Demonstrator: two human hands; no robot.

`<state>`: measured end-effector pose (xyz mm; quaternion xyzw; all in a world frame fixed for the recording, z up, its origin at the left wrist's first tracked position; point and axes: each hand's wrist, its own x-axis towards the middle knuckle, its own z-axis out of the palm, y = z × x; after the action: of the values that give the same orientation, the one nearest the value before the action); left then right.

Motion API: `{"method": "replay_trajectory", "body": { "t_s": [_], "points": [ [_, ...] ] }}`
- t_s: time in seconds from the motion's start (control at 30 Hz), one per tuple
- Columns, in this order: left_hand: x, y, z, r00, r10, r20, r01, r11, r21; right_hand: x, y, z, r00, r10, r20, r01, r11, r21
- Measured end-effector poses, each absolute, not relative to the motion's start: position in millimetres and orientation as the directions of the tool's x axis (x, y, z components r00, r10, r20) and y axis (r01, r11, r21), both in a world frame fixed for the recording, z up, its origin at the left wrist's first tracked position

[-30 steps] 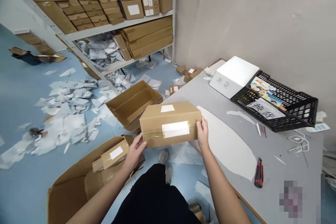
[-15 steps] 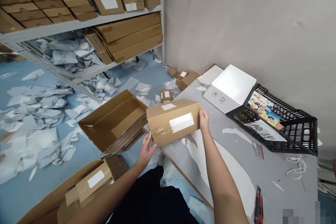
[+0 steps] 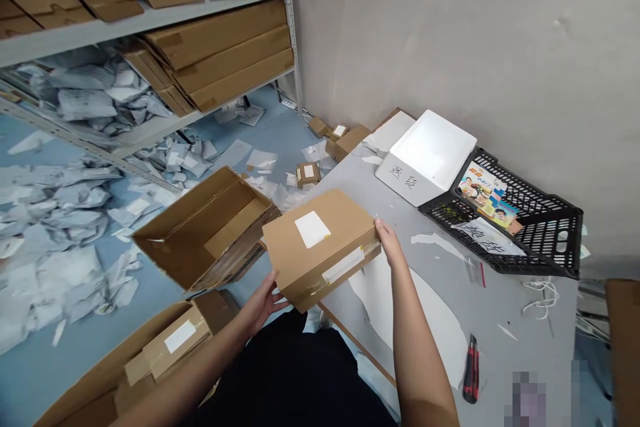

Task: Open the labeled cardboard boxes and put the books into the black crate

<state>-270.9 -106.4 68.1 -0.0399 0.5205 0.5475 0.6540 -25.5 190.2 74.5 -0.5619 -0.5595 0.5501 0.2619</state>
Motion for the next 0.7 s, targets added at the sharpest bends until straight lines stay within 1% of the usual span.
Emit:
{"method": "replay_trajectory", "body": {
  "t_s": [0.07, 0.13, 0.3, 0.37, 0.43, 0.5, 0.6, 0.7],
  "points": [
    [-265.1, -99.1, 69.6, -0.096, 0.673, -0.734, -0.738, 0.447, 0.506, -20.8, 192.4, 76.1, -0.264, 0.901, -0.344, 0.335, -0.249, -0.909],
    [-253.2, -95.9, 66.8, -0.108, 0.673, -0.732, -0.726, 0.449, 0.521, -19.0, 195.5, 74.2, -0.297, 0.899, -0.322, 0.313, -0.227, -0.922],
    [-213.3, -89.5, 45.1, -0.272, 0.695, -0.666, -0.705, 0.327, 0.629, -22.3, 223.7, 56.1, -0.324, 0.91, -0.257, 0.198, -0.2, -0.96],
    [-199.2, -81.6, 33.8, -0.32, 0.713, -0.623, -0.678, 0.287, 0.676, -24.9, 241.1, 46.2, -0.352, 0.901, -0.254, 0.157, -0.21, -0.965],
    [-188.2, -71.4, 22.3, -0.359, 0.729, -0.582, -0.642, 0.26, 0.721, -26.3, 255.2, 35.7, -0.353, 0.898, -0.261, 0.155, -0.219, -0.963],
    [-180.9, -61.6, 11.9, -0.418, 0.726, -0.545, -0.599, 0.23, 0.767, -26.2, 261.7, 25.1, -0.324, 0.907, -0.268, 0.177, -0.22, -0.959],
    [-177.1, -53.3, 0.6, -0.48, 0.719, -0.503, -0.547, 0.203, 0.812, -24.4, 258.7, 11.5, -0.236, 0.936, -0.261, 0.206, -0.214, -0.955],
    [-177.5, -55.7, -3.8, -0.462, 0.706, -0.536, -0.534, 0.261, 0.804, -24.6, 250.4, 3.8, -0.122, 0.964, -0.236, 0.239, -0.203, -0.95]
  ]
}}
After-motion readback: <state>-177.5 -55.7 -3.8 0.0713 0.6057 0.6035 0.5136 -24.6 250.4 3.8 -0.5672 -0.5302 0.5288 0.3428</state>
